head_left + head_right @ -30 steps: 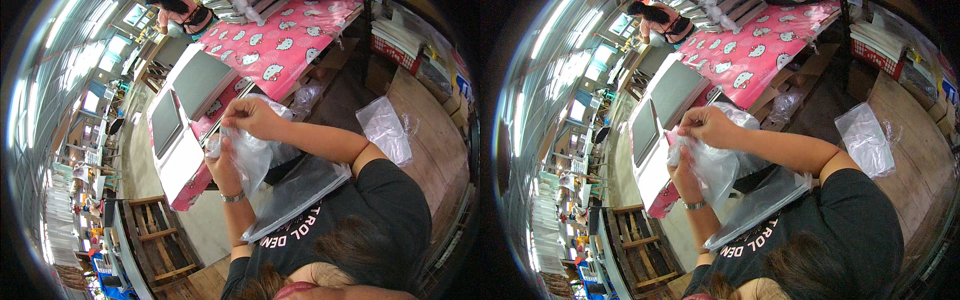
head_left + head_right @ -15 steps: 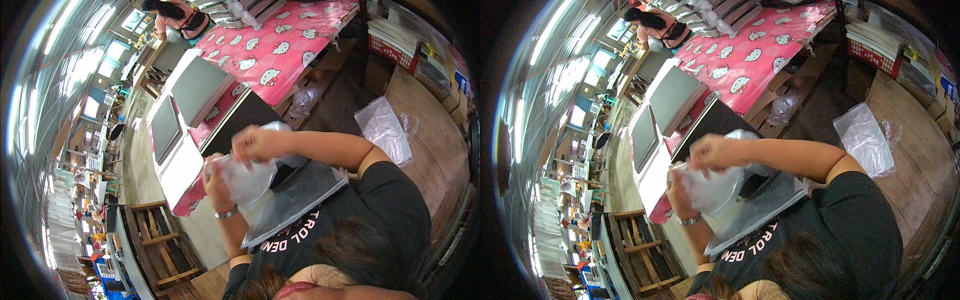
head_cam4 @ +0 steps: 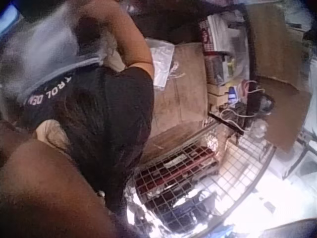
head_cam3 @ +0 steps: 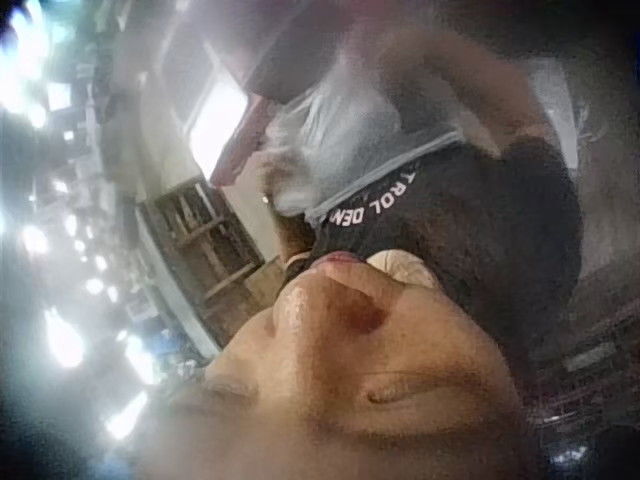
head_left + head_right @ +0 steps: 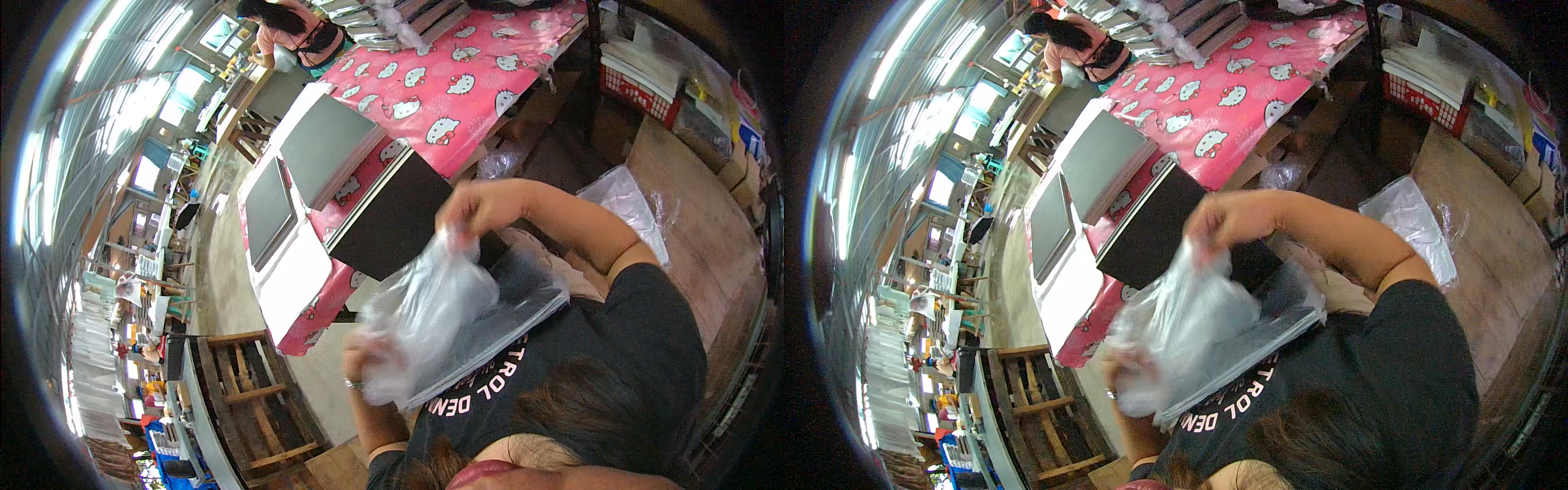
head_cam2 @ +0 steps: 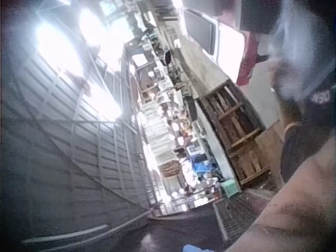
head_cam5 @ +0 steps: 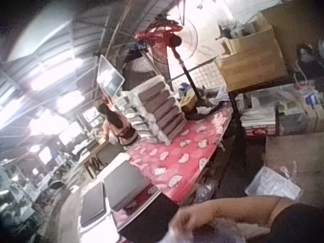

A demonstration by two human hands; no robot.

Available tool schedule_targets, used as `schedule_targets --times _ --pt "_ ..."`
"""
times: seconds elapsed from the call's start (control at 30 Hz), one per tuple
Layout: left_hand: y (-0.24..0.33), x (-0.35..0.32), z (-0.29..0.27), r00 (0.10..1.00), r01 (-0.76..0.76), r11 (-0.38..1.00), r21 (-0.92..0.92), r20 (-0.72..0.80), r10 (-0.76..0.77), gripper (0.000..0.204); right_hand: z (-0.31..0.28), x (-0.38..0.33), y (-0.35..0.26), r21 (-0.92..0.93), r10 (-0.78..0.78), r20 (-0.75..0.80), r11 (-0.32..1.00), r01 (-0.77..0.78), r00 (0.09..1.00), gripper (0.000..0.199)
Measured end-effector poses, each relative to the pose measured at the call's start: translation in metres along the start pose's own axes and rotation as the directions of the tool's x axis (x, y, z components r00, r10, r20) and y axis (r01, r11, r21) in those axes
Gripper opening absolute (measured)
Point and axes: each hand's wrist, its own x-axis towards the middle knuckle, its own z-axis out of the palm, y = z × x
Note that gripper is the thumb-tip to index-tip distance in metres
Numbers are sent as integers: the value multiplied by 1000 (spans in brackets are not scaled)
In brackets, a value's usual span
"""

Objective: The person places black folders into individual plastic bags and stacks them on a table.

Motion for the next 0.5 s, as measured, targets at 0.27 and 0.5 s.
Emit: schedule_targets --times 0.27,0.5 --pt "-76 24 -75 873 -470 843 -263 6 489 39 10 -5 -9 -159 368 208 927 -340 906 23" --pt "-54 38 -41 929 -265 964 9 269 253 32 6 0 9 601 86 -456 764 235 886 16"
